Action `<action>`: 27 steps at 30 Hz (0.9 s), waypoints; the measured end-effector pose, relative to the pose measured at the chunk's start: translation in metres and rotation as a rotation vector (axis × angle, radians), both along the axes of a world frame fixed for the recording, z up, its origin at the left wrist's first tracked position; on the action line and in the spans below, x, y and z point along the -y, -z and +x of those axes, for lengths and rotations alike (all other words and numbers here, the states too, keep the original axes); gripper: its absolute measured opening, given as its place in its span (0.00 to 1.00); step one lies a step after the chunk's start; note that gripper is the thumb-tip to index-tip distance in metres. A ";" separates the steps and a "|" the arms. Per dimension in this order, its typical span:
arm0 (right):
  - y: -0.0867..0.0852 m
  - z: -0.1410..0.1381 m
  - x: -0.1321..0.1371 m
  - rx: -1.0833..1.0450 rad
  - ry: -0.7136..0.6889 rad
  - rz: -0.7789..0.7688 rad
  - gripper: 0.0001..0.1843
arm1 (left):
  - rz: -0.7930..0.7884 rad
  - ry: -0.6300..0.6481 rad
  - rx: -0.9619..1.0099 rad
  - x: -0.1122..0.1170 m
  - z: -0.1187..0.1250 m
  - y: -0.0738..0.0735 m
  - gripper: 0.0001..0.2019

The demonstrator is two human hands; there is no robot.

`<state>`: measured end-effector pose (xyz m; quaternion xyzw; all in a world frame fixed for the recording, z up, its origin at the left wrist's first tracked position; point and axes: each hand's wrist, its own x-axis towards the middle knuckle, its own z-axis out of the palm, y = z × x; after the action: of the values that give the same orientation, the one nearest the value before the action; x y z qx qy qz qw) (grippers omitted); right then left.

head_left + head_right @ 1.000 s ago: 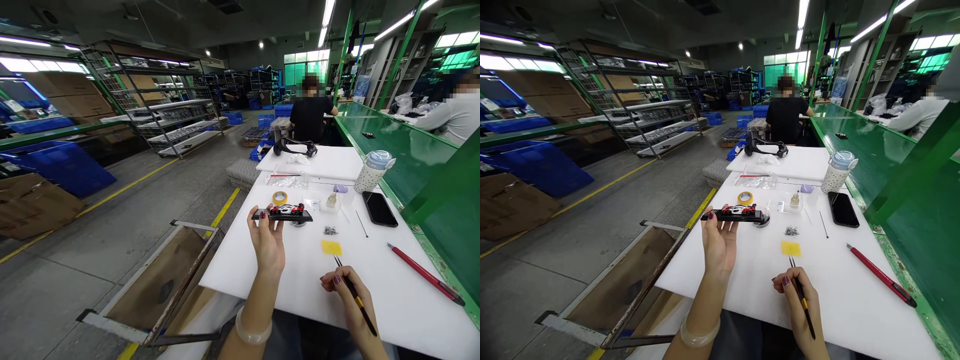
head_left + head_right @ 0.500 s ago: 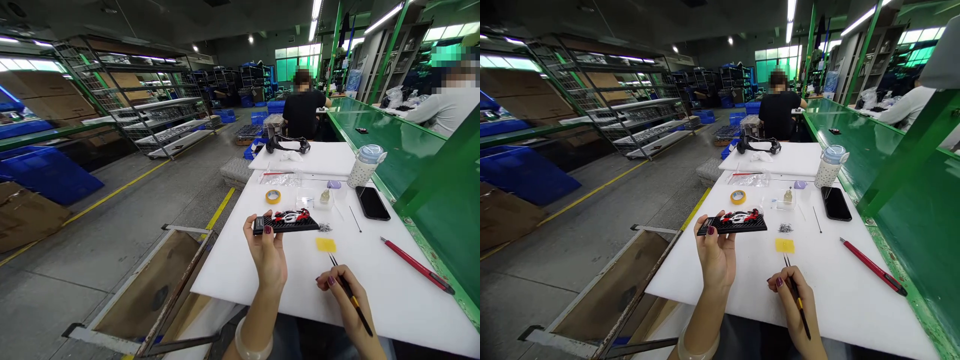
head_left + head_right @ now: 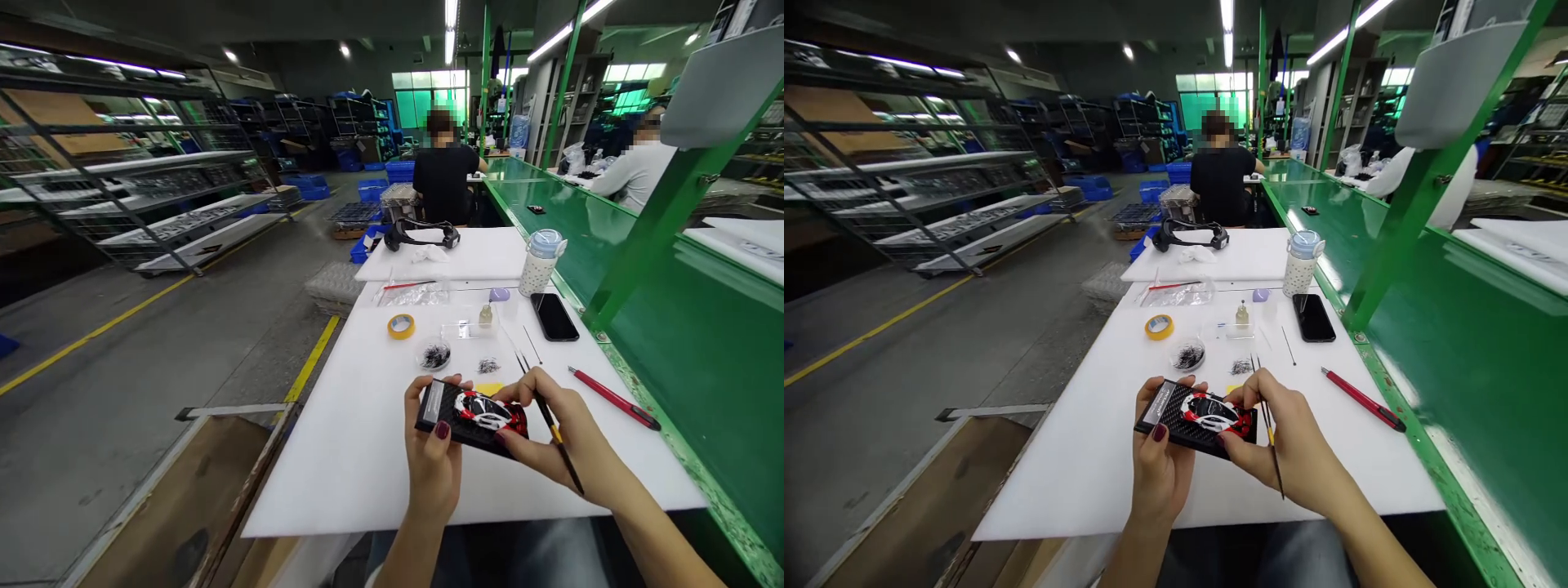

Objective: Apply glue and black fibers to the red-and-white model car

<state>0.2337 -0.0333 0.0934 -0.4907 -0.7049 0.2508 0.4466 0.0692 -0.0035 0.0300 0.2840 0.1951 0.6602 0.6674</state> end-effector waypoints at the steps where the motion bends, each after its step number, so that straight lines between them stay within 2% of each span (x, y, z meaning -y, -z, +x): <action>1: 0.003 -0.003 0.005 0.018 0.045 0.048 0.17 | -0.015 0.016 0.039 0.001 0.002 0.000 0.22; 6: 0.015 -0.023 0.027 0.089 0.243 0.355 0.20 | 0.001 0.084 0.155 0.003 0.008 -0.004 0.23; 13: 0.021 -0.041 0.036 0.021 0.294 0.565 0.20 | -0.017 0.124 0.220 0.007 0.010 -0.018 0.24; 17: 0.023 -0.048 0.038 -0.039 0.308 0.606 0.19 | 0.093 0.121 0.189 0.006 0.008 -0.023 0.22; 20: 0.026 -0.058 0.043 -0.005 0.370 0.624 0.19 | 0.115 0.191 0.218 0.007 0.008 -0.029 0.18; 23: 0.036 -0.070 0.051 0.052 0.483 0.656 0.23 | 0.040 0.316 0.238 0.010 0.009 -0.035 0.17; 27: 0.058 -0.081 0.059 0.060 0.623 0.591 0.28 | -0.134 0.445 0.156 0.012 0.006 -0.037 0.28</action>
<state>0.1524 -0.0921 0.0351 -0.5382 -0.5774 -0.1234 0.6015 0.0755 -0.0154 0.0672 0.2233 0.1190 0.5024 0.8268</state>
